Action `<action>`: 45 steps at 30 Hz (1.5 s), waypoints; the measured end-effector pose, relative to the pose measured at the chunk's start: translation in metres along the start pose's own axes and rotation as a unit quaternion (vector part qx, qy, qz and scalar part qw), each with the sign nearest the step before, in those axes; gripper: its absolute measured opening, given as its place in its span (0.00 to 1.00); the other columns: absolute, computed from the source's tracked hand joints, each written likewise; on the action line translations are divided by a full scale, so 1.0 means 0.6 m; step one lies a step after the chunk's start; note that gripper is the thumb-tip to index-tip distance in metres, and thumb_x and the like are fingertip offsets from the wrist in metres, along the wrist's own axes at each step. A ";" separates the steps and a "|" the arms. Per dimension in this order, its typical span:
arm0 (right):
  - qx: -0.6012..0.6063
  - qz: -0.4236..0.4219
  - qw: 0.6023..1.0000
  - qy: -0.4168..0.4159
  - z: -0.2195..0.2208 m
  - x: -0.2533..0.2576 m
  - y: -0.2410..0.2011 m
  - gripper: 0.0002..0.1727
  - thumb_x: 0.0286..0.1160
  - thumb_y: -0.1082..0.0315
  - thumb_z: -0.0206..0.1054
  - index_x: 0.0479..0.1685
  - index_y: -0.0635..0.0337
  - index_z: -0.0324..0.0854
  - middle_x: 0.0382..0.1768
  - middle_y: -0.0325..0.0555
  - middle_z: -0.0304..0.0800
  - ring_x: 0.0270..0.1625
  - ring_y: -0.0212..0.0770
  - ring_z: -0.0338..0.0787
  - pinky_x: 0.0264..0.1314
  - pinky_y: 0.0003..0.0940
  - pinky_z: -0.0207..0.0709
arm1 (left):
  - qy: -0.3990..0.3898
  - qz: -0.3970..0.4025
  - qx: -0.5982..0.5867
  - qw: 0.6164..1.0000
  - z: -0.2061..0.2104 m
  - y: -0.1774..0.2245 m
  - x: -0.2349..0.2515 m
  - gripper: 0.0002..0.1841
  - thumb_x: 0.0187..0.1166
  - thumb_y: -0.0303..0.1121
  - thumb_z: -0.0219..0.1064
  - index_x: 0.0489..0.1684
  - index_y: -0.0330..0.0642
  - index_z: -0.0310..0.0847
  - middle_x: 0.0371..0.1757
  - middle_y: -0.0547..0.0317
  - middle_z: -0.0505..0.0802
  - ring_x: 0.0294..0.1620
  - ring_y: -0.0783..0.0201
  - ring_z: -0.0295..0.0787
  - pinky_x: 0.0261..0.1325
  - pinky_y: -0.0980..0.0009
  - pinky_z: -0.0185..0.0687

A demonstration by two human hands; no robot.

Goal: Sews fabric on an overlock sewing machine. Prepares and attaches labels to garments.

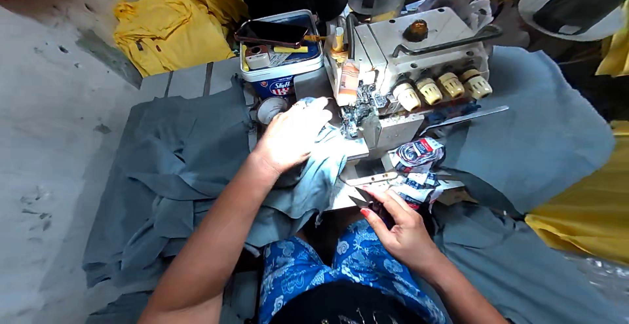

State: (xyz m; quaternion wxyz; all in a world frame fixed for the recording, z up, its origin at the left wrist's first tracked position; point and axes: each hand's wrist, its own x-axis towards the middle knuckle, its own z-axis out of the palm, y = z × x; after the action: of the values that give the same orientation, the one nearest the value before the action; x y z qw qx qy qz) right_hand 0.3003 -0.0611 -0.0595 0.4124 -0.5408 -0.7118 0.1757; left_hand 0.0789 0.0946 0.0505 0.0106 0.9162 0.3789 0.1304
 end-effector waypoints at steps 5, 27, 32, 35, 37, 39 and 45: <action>-0.212 -0.067 0.973 0.053 -0.030 0.067 -0.010 0.22 0.84 0.59 0.58 0.59 0.69 0.87 0.36 0.57 0.92 0.29 0.53 0.92 0.24 0.46 0.82 | -0.033 -0.037 0.041 0.998 -0.030 -0.024 -0.045 0.13 0.84 0.36 0.63 0.36 0.37 0.88 0.37 0.45 0.91 0.40 0.42 0.93 0.37 0.42 0.85; -0.161 -0.177 0.971 -0.003 -0.017 0.171 -0.098 0.19 0.82 0.63 0.59 0.62 0.63 0.86 0.39 0.51 0.92 0.27 0.48 0.90 0.20 0.44 0.77 | 0.090 -0.255 -0.600 0.753 -0.015 0.026 -0.132 0.06 0.86 0.19 0.57 0.43 0.42 0.73 0.33 0.62 0.96 0.34 0.67 0.98 0.39 0.73 0.94; -0.212 -0.225 0.951 0.003 0.002 0.149 -0.114 0.15 0.81 0.64 0.61 0.55 0.59 0.91 0.29 0.48 0.89 0.25 0.48 0.89 0.18 0.40 0.75 | 0.064 -0.248 -0.615 0.746 -0.009 0.040 -0.127 0.07 0.90 0.22 0.48 0.45 0.43 0.68 0.37 0.63 0.91 0.39 0.68 0.96 0.44 0.71 0.94; -0.222 -0.230 0.948 0.004 0.010 0.149 -0.110 0.15 0.81 0.64 0.61 0.55 0.59 0.91 0.26 0.48 0.86 0.24 0.48 0.87 0.18 0.39 0.73 | 0.058 -0.229 -0.596 0.767 -0.008 0.042 -0.129 0.07 0.90 0.23 0.47 0.45 0.44 0.68 0.36 0.66 0.89 0.38 0.73 0.94 0.45 0.73 0.93; -0.216 -0.232 0.949 0.004 0.013 0.149 -0.109 0.15 0.81 0.65 0.61 0.54 0.58 0.91 0.28 0.48 0.88 0.25 0.47 0.88 0.19 0.39 0.74 | 0.049 -0.219 -0.579 0.784 -0.008 0.042 -0.130 0.05 0.90 0.24 0.49 0.46 0.43 0.69 0.37 0.67 0.89 0.39 0.74 0.93 0.46 0.74 0.93; -0.213 -0.231 0.949 0.005 0.015 0.149 -0.106 0.15 0.81 0.66 0.61 0.54 0.57 0.92 0.28 0.48 0.88 0.26 0.47 0.89 0.19 0.39 0.74 | 0.039 -0.202 -0.560 0.802 -0.005 0.040 -0.132 0.05 0.90 0.25 0.50 0.47 0.42 0.70 0.38 0.65 0.91 0.40 0.73 0.94 0.46 0.74 0.93; -0.097 -0.119 0.985 0.074 0.016 0.126 -0.073 0.18 0.84 0.63 0.60 0.61 0.61 0.89 0.43 0.50 0.96 0.35 0.44 0.94 0.33 0.40 0.85 | 0.179 -0.224 -0.469 0.835 0.003 0.000 -0.135 0.12 0.87 0.27 0.52 0.64 0.35 0.71 0.64 0.55 0.89 0.57 0.66 0.92 0.58 0.64 0.90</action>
State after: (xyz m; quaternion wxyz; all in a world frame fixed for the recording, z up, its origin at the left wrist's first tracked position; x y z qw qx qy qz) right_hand 0.2596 -0.0054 -0.0047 0.4276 -0.5007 -0.7525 0.0154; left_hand 0.0244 0.0383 0.0303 0.4003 0.6521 0.4621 0.4482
